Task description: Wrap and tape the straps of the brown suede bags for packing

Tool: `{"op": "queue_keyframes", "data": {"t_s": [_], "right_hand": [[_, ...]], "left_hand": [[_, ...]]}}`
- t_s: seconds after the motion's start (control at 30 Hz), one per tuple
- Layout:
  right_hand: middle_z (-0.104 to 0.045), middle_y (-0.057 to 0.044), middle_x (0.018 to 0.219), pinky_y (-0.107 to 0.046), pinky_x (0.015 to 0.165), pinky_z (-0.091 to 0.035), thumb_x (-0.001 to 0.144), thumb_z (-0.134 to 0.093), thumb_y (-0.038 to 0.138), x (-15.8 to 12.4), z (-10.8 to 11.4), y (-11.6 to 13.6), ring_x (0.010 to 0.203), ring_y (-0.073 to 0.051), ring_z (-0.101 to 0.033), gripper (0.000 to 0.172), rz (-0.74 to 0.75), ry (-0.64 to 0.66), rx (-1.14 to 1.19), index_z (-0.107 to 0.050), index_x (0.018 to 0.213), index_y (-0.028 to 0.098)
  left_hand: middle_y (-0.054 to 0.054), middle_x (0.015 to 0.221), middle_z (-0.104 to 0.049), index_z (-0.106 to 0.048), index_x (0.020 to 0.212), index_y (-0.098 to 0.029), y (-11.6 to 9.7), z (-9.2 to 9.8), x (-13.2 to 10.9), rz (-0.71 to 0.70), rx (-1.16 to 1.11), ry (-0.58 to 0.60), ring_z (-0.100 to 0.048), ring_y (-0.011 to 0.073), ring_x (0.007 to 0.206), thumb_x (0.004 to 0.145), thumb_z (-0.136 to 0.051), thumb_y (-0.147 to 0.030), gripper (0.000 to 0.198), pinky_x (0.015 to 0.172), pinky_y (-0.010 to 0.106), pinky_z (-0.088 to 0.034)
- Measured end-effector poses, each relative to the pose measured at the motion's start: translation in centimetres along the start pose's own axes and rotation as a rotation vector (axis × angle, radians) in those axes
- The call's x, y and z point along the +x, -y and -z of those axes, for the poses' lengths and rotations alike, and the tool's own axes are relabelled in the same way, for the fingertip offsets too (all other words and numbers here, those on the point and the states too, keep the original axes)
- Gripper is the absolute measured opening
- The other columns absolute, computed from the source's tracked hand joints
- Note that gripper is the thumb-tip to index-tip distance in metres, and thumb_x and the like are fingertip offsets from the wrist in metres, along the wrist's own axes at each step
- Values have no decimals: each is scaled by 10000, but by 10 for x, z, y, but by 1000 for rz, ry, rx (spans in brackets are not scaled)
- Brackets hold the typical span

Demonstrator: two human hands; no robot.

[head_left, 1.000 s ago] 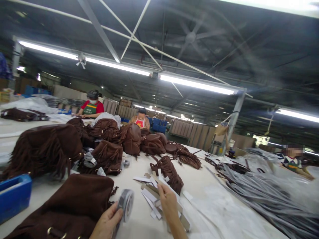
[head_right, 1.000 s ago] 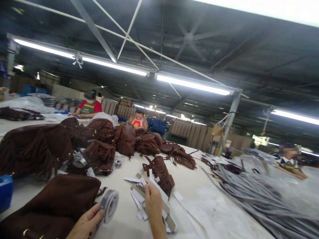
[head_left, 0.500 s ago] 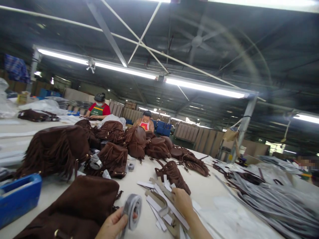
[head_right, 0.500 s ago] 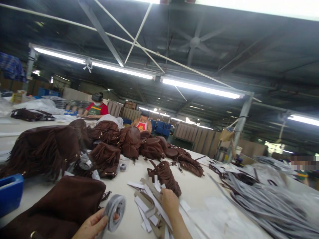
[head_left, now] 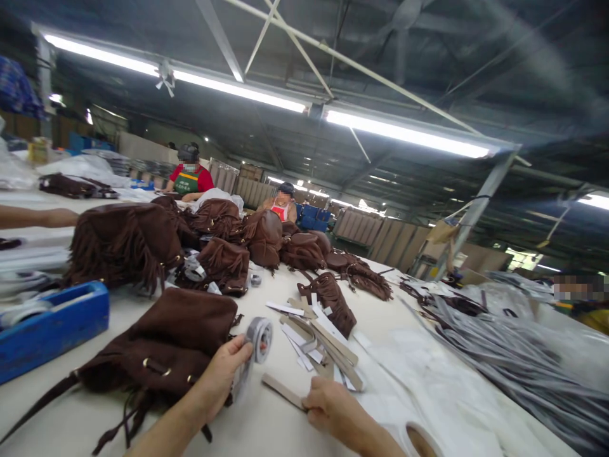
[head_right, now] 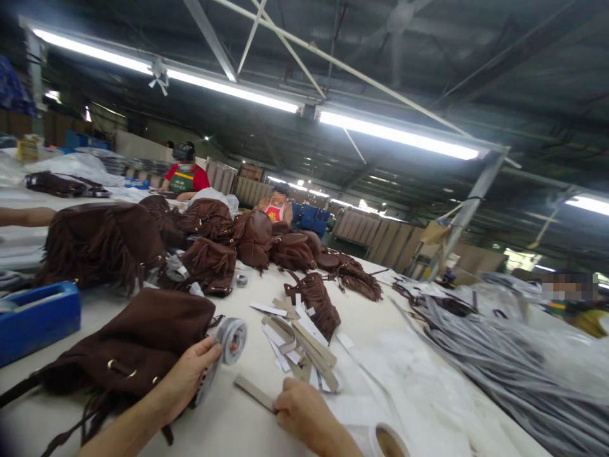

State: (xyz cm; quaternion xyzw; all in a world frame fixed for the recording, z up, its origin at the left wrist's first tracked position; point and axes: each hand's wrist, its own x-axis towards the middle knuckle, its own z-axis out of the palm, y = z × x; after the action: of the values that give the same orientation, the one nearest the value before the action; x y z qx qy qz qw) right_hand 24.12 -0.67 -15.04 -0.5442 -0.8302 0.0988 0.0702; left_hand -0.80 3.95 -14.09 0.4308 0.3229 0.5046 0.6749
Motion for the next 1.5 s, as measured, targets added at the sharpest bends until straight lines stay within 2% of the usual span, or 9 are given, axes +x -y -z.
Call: {"op": "queue_keyframes", "data": {"t_s": [0.1,0.2,0.4,0.67,1.0,1.17,1.33,1.5], "right_hand": [[-637,24,698,-216,657,-375,651,-626,56,4,21,-9,755,-147,-585,189,16,28,165,-713,605,218],[-651,26,673,-217,651,-389,620,-660,93,10,27,-14,746,-156,-581,162,-36,41,311,-747,627,229],[-673,14,614,-216,549,-389,589,-663,154,10,10,-22,581,-132,-555,141,-229,45,587,-766,677,191],[-585,36,487,-202,474,-335,591,-603,171,10,-3,-22,464,-87,-451,174,-417,17,770,-757,672,168],[-618,32,500,-229,540,-364,546,-655,138,11,-7,-19,505,-104,-496,90,-474,-73,792,-728,592,164],[-579,36,484,-229,513,-317,591,-632,174,5,-10,-14,480,-96,-451,93,-483,-105,773,-719,616,153],[-553,34,498,-222,502,-322,636,-620,226,2,-10,-14,482,-98,-447,109,-475,-89,764,-699,648,151],[-521,41,498,-216,483,-334,735,-568,255,0,-10,-9,467,-104,-458,148,-464,-90,657,-651,657,160]], "left_hand": [[31,733,-676,-676,868,-149,0,0,-1,0,-16,23,-646,217,760,616,-770,-532,468,744,287,-467],[34,753,-673,-666,848,-149,-1,2,-1,-12,-9,16,-642,217,780,619,-761,-534,458,746,284,-462],[55,830,-692,-657,853,-150,1,3,1,8,-21,28,-645,235,868,617,-772,-508,444,748,283,-470],[50,793,-701,-648,872,-150,0,0,1,35,-43,33,-661,237,818,603,-787,-496,460,733,289,-482],[51,814,-705,-662,861,-152,-2,0,0,26,-13,34,-653,234,873,612,-784,-486,434,753,271,-482],[40,795,-703,-673,885,-150,4,2,3,36,-9,44,-650,208,838,635,-788,-474,425,728,245,-476],[44,819,-709,-692,919,-137,8,1,1,38,7,74,-646,193,774,638,-808,-457,441,720,244,-473],[48,847,-716,-689,922,-148,6,2,2,30,-7,52,-653,216,838,626,-801,-510,480,723,250,-475]]}}
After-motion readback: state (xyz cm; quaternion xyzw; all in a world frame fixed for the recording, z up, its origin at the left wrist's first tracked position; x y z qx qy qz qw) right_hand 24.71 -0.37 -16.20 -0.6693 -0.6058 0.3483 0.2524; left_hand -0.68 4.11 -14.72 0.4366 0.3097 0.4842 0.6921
